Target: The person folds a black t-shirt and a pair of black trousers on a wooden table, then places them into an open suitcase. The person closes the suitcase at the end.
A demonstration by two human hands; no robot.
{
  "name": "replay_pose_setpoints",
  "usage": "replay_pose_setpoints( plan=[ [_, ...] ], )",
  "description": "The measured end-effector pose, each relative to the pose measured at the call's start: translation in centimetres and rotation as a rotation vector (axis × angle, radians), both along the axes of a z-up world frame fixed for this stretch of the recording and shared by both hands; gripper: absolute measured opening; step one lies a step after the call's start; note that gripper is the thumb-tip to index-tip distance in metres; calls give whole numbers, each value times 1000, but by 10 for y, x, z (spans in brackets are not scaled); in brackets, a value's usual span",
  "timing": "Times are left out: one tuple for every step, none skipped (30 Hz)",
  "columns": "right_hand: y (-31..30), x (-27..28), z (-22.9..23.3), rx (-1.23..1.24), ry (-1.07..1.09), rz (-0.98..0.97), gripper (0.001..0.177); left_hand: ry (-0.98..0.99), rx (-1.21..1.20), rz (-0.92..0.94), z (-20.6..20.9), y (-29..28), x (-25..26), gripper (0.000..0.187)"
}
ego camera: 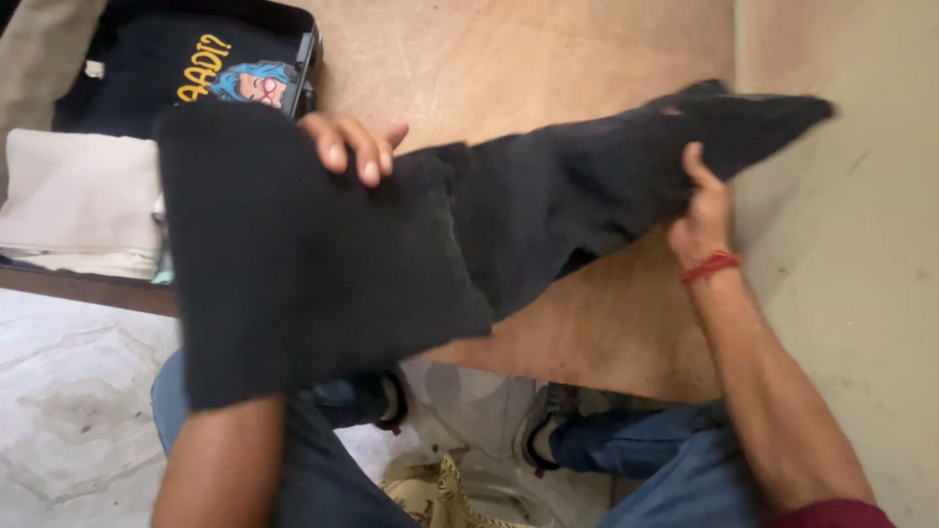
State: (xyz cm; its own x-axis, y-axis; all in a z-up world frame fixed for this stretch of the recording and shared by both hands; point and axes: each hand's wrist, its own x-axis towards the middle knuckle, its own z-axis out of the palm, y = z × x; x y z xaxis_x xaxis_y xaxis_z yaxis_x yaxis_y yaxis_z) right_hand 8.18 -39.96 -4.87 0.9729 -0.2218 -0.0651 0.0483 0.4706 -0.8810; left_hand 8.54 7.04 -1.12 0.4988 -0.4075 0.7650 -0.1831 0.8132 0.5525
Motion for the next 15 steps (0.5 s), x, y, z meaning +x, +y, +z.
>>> replay_pose_setpoints(
  plan=[
    [-7,-7,8,-20,-25,-69,40,11,11,23,-8,4,10,33],
    [-14,-16,14,3,-53,-69,42,23,18,46,-19,7,19,34],
    [-24,-25,19,27,-81,-69,43,12,29,42,-30,10,33,33],
    [-32,-34,23,49,-110,-69,45,55,33,46,-42,17,41,35],
    [-35,-42,21,29,-93,-93,47,120,52,92,-53,29,50,31],
    [-36,-48,14,11,-76,-115,48,234,93,194,-63,45,57,28],
    [-37,-55,5,-8,-59,-138,50,428,165,338,-73,64,62,28],
    [-34,-62,-9,24,15,-107,51,652,258,484,-80,82,65,30],
    [-31,-67,-26,56,89,-76,53,905,342,606,-86,98,64,33],
    [-29,-68,-43,80,272,-40,47,1090,405,721,-92,110,64,38],
    [-30,-69,-59,106,455,-2,44,1274,451,813,-96,117,61,43],
    [-34,-71,-71,95,555,-63,40,1371,455,927,-99,122,56,49],
    [-38,-74,-82,85,656,-122,37,1260,418,1147,-99,122,51,41],
    [-37,-73,-92,81,757,-171,34,1131,377,1372,-93,128,43,34],
    [-37,-72,-100,61,752,-186,34,895,477,1475,-88,127,33,32]
  ],
)
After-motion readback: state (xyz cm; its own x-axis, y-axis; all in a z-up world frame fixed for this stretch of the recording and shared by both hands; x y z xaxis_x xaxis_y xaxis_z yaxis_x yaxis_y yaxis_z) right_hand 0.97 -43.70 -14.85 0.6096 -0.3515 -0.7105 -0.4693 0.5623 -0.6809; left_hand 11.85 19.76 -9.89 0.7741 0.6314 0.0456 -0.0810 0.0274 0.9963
